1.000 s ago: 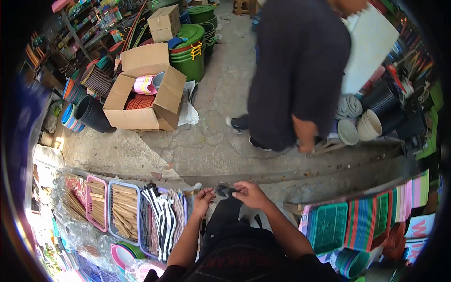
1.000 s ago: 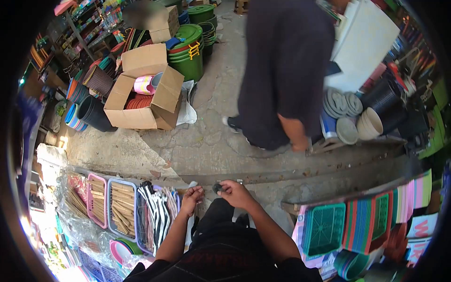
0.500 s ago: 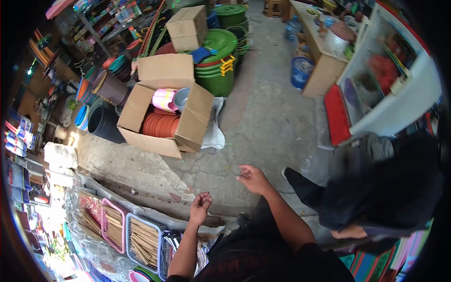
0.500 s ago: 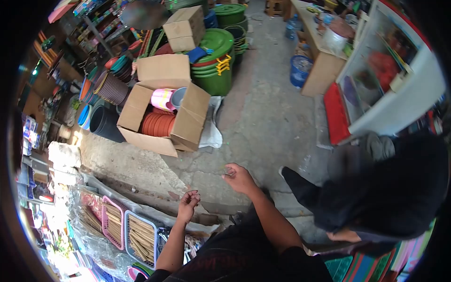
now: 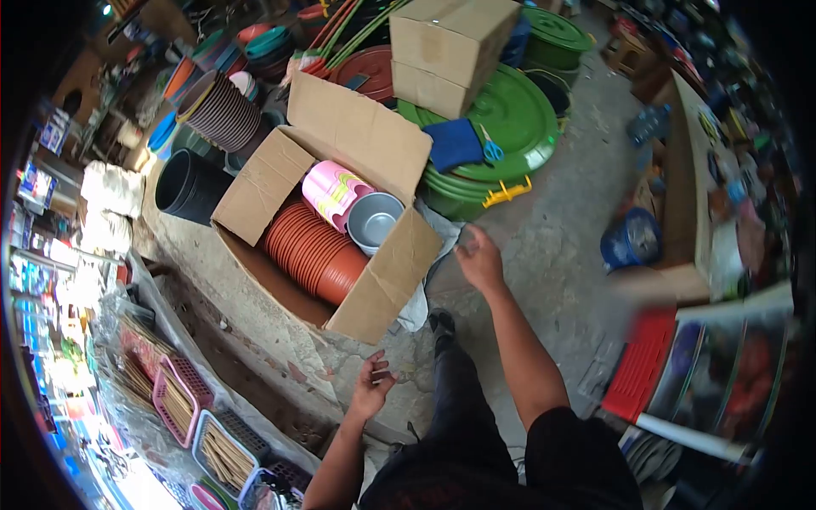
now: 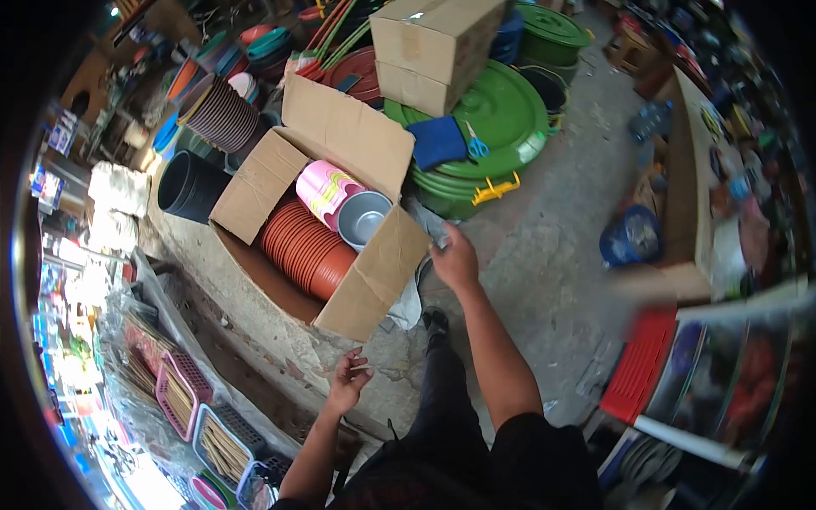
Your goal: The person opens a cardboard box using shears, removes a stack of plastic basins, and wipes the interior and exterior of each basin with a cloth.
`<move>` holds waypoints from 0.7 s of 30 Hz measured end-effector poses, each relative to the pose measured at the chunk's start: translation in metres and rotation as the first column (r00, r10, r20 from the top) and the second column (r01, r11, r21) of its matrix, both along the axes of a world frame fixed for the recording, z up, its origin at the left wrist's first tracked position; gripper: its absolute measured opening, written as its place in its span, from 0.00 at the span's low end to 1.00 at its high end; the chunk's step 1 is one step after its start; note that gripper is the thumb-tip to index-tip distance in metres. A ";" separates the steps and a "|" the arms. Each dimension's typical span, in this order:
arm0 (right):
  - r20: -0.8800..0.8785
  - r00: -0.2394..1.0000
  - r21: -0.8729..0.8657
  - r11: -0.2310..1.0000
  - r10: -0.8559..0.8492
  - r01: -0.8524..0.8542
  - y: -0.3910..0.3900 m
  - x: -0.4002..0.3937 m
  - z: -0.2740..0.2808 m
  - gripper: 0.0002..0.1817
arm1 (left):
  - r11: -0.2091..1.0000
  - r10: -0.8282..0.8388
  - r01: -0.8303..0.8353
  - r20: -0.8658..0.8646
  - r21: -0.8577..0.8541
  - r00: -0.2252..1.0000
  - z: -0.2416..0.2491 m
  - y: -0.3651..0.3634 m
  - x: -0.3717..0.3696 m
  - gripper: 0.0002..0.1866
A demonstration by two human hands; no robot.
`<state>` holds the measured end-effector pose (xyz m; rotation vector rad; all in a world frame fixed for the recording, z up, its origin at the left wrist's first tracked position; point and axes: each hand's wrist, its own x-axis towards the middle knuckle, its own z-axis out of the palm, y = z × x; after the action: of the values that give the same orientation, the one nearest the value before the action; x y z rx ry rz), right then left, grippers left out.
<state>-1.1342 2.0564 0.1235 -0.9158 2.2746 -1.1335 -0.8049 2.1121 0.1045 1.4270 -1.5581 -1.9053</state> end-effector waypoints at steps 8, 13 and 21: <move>-0.104 0.984 0.229 0.966 0.145 -0.118 -0.155 -0.091 -0.020 0.39 | 0.974 0.116 -0.098 -0.080 0.203 0.990 0.009 -0.054 -0.074 0.34; -0.351 0.917 0.124 0.980 0.188 -0.153 -0.160 -0.108 -0.072 0.30 | 0.964 0.179 -0.155 -0.095 0.217 0.979 0.013 -0.075 -0.095 0.34; -0.345 0.838 0.178 0.906 0.422 -0.383 -0.114 -0.040 0.013 0.10 | 0.912 0.403 -0.393 -0.065 0.120 0.913 0.043 -0.040 -0.064 0.35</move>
<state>-1.1737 1.9423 0.1363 -1.5951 2.2338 -0.6899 -0.8691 2.0716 0.1475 1.5387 -1.0385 -1.7906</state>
